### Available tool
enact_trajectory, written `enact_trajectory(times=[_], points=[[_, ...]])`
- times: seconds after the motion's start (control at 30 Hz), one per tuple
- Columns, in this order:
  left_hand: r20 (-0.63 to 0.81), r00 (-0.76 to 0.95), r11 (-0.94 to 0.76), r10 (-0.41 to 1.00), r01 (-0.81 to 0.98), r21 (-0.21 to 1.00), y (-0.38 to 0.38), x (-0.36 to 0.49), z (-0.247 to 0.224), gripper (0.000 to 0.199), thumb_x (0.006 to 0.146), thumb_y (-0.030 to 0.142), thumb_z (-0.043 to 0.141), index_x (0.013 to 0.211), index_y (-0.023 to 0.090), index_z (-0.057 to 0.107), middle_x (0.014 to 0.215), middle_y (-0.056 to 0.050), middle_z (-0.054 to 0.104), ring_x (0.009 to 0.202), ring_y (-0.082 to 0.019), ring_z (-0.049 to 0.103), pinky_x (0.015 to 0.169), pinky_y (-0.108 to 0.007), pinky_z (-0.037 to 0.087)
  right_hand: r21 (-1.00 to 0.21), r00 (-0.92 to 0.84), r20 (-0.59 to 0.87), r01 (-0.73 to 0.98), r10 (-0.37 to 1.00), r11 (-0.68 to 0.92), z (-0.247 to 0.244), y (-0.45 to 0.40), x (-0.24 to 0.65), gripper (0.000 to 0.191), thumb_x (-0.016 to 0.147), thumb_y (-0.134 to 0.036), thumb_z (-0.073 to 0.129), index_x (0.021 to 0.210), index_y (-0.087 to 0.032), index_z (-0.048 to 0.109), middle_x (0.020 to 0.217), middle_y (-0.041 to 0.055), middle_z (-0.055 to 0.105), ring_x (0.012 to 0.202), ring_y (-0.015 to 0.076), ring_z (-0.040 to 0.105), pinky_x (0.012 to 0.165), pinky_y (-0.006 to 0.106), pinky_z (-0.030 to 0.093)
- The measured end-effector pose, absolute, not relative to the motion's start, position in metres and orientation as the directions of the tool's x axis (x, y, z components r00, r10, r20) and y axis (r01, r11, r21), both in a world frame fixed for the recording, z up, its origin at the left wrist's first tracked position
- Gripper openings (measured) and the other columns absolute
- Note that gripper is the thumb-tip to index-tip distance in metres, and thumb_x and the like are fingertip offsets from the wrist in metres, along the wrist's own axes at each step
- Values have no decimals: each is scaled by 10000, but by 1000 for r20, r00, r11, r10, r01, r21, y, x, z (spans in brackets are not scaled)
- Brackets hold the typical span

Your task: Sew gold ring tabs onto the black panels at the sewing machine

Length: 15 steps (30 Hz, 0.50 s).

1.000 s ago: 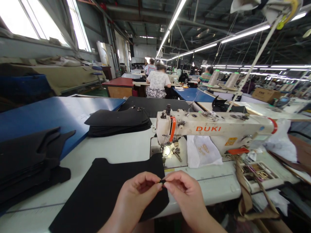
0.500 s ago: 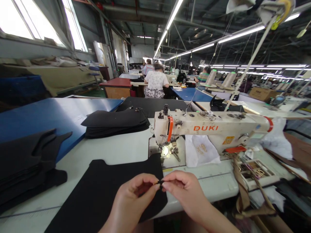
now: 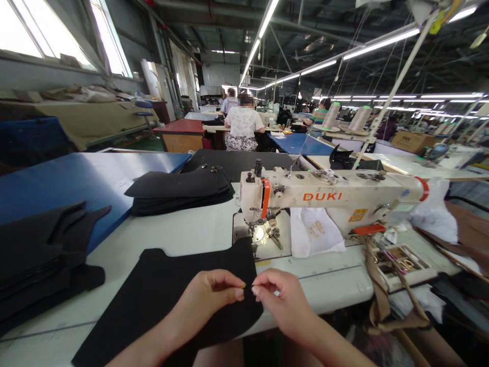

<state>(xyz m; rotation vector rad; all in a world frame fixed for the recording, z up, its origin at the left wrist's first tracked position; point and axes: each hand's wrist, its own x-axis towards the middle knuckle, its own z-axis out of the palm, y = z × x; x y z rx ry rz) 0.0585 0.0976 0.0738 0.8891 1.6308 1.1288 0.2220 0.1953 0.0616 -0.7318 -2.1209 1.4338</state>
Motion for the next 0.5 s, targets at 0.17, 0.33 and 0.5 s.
enact_trajectory(times=[0.17,0.33,0.5], points=[[-26,-314,177,949,462,869,128,37,61,268,803,364,531,944,190,678,950,-52,727,907,-221,666,864,-353,519,-965,-721,7,177,693,194,54,206,214,80,741,-177,575,689,-166,634,595,-14,604,565,116,545,562,212,404],[267,-94,-26,959,909,415,147,26,27,384,881,276,422,1226,146,528,1303,-121,567,1233,-246,493,1066,-438,382,-970,-714,-38,193,699,145,48,221,214,71,739,-188,586,677,-168,613,568,-28,586,548,111,545,556,206,414],[298,-15,-68,954,962,266,141,25,12,457,930,315,372,1347,130,370,1328,-141,536,1238,-232,494,1040,-415,423,-925,-682,-189,365,707,104,44,244,198,92,752,-152,584,663,-166,601,533,-43,571,505,97,551,516,186,415]])
